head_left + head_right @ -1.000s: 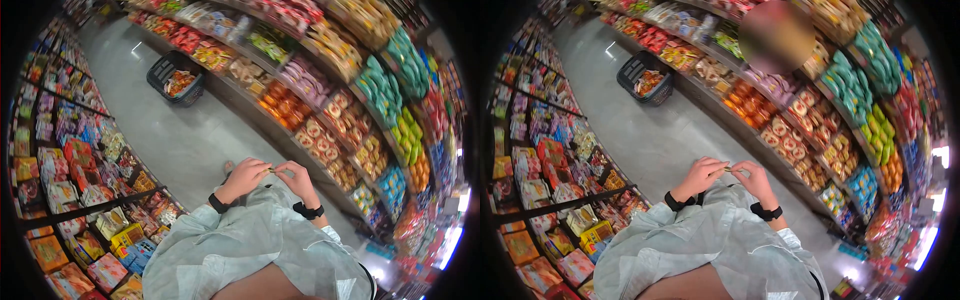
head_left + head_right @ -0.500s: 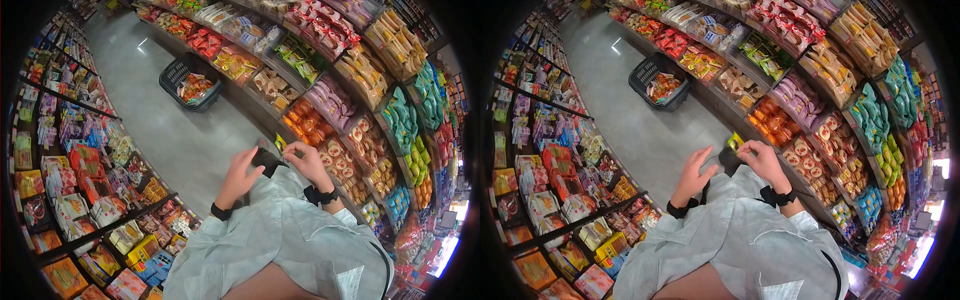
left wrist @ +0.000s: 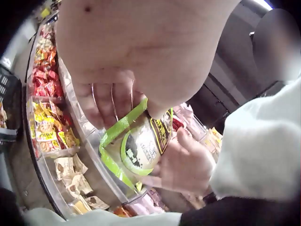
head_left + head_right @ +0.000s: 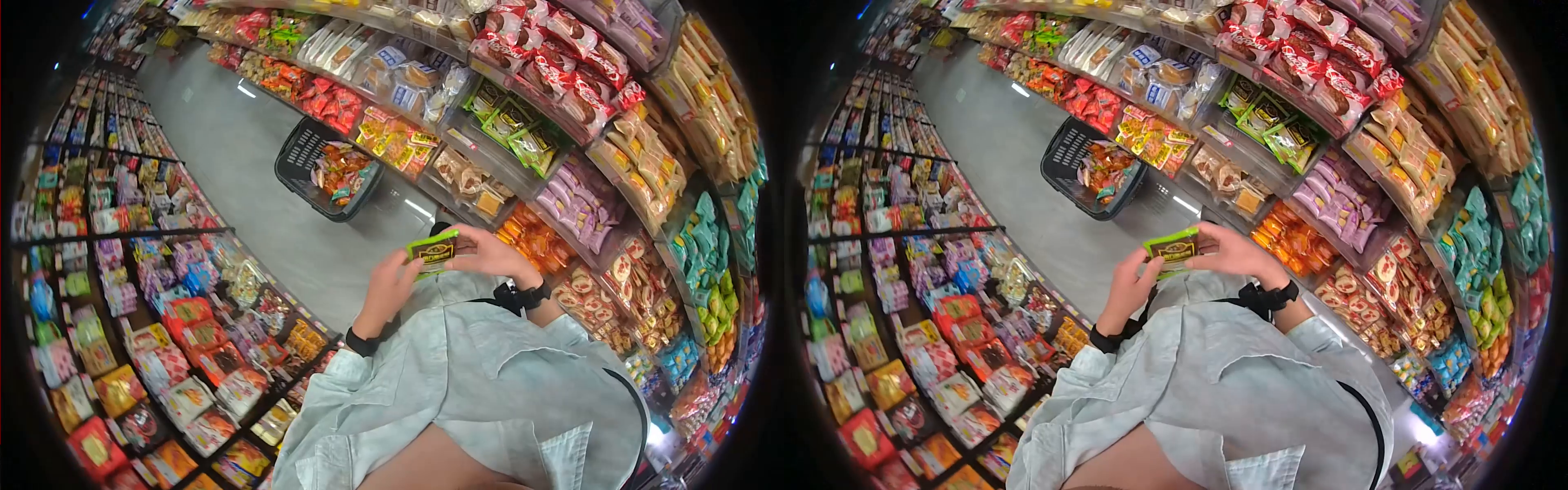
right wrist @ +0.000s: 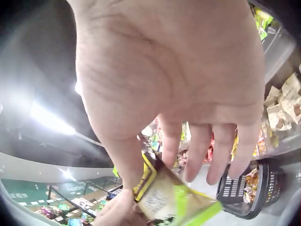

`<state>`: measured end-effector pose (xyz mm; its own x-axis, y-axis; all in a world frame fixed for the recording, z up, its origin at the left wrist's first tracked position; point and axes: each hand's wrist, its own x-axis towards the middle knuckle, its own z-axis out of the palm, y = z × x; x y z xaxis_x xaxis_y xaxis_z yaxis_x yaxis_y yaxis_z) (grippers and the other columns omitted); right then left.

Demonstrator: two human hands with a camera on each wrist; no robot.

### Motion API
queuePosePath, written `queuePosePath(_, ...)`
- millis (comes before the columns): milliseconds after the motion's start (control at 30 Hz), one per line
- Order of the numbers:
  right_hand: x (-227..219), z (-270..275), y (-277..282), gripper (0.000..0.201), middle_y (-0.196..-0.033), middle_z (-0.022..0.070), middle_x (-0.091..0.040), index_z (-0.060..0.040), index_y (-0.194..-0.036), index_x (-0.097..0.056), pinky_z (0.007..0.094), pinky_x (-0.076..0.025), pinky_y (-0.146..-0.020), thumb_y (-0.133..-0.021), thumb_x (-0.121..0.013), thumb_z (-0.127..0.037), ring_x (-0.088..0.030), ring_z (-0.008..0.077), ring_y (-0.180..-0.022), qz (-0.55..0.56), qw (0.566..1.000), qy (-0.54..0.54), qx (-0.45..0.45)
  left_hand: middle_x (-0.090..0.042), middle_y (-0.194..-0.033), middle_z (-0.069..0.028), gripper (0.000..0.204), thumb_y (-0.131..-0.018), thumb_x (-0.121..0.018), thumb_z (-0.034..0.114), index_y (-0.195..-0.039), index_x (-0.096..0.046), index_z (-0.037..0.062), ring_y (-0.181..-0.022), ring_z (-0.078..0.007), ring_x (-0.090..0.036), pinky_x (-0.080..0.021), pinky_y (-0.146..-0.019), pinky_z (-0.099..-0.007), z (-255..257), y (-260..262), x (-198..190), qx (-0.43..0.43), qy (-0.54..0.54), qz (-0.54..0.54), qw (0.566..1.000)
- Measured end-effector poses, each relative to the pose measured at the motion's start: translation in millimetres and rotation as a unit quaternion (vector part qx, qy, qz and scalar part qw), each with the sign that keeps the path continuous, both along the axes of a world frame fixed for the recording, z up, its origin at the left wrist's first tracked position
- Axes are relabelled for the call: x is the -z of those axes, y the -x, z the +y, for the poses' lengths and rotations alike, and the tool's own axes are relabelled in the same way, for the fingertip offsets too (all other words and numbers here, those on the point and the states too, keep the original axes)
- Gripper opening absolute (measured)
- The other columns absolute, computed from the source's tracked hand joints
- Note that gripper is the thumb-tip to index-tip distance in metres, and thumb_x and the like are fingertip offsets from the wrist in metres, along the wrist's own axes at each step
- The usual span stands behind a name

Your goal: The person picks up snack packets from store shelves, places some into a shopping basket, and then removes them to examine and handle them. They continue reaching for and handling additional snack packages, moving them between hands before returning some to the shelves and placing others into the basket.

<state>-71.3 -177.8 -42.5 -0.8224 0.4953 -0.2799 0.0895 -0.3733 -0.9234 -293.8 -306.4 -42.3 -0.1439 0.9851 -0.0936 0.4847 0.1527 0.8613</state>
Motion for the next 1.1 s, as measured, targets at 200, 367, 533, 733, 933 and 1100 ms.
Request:
queuePosePath(200, 73, 80, 12, 0.041, -0.130, 0.0048, -0.068, -0.0012, -0.137, -0.060, 0.0343, -0.052, -0.104, -0.098, -0.071, -0.007, -0.063, 0.0149, -0.118, 0.000, 0.998, 0.041, 0.045, -0.072, -0.108, -0.0197, 0.043, -0.100, -0.067, 0.025, -0.133, -0.059, -0.0002, -0.097, -0.0323, -0.070, -0.054, -0.088, -0.0411, 123, 9, 7, -0.020, 0.040, -0.099, 0.994)
queuePosePath(367, 80, 131, 9, 0.027, -0.109, 0.0056, -0.073, 0.0005, -0.122, -0.064, 0.0284, -0.054, -0.076, -0.100, -0.070, -0.014, -0.065, 0.0098, -0.091, -0.109, 0.962, 0.049, 0.246, -0.063, -0.135, -0.0209, 0.070, -0.096, -0.073, 0.024, -0.154, -0.042, 0.0009, -0.116, -0.0294, -0.065, -0.053, -0.098, -0.0393, 184, 0, 21, 0.028, 0.061, -0.020, 0.998)
queuePosePath(533, 88, 190, 3, 0.034, -0.099, 0.0072, -0.075, 0.0020, -0.123, -0.063, 0.0279, -0.054, -0.073, -0.098, -0.072, -0.019, -0.066, 0.0110, -0.084, -0.158, 0.933, -0.023, 0.321, -0.065, -0.129, -0.0182, 0.060, -0.095, -0.073, 0.025, -0.147, -0.051, 0.0029, -0.115, -0.0298, -0.066, -0.053, -0.098, -0.0404, 218, 6, 22, 0.156, 0.065, -0.012, 0.986)
queuePosePath(733, 140, 230, 18, 0.087, -0.145, 0.0273, -0.057, 0.0098, -0.154, -0.034, 0.0389, -0.054, -0.097, -0.090, -0.077, -0.032, -0.065, 0.0290, -0.119, -0.305, 0.837, -0.211, 0.403, -0.068, -0.123, -0.0179, 0.046, -0.096, -0.070, 0.025, -0.135, -0.060, 0.0027, -0.113, -0.0306, -0.067, -0.053, -0.096, -0.0391, 232, 26, 19, 0.154, 0.074, 0.039, 0.985)
queuePosePath(933, 139, 196, 22, 0.048, -0.126, 0.0195, -0.063, 0.0000, -0.129, -0.059, 0.0394, -0.054, -0.094, -0.091, -0.076, -0.024, -0.066, 0.0287, -0.113, -0.259, 0.835, -0.171, 0.455, -0.071, -0.116, -0.0164, 0.042, -0.096, -0.070, 0.027, -0.131, -0.063, 0.0045, -0.109, -0.0318, -0.069, -0.054, -0.093, -0.0408, 192, 50, 36, 0.186, 0.127, 0.012, 0.974)
queuePosePath(1100, 125, 173, 55, 0.018, -0.100, 0.0057, -0.069, -0.0021, -0.113, -0.063, 0.0293, -0.055, -0.081, -0.097, -0.069, -0.008, -0.068, 0.0136, -0.091, -0.207, 0.883, -0.144, 0.395, -0.072, -0.110, -0.0151, 0.039, -0.096, -0.068, 0.030, -0.127, -0.064, 0.0054, -0.103, -0.0350, -0.069, -0.055, -0.088, -0.0433, 155, 83, 33, 0.075, 0.129, 0.014, 0.989)
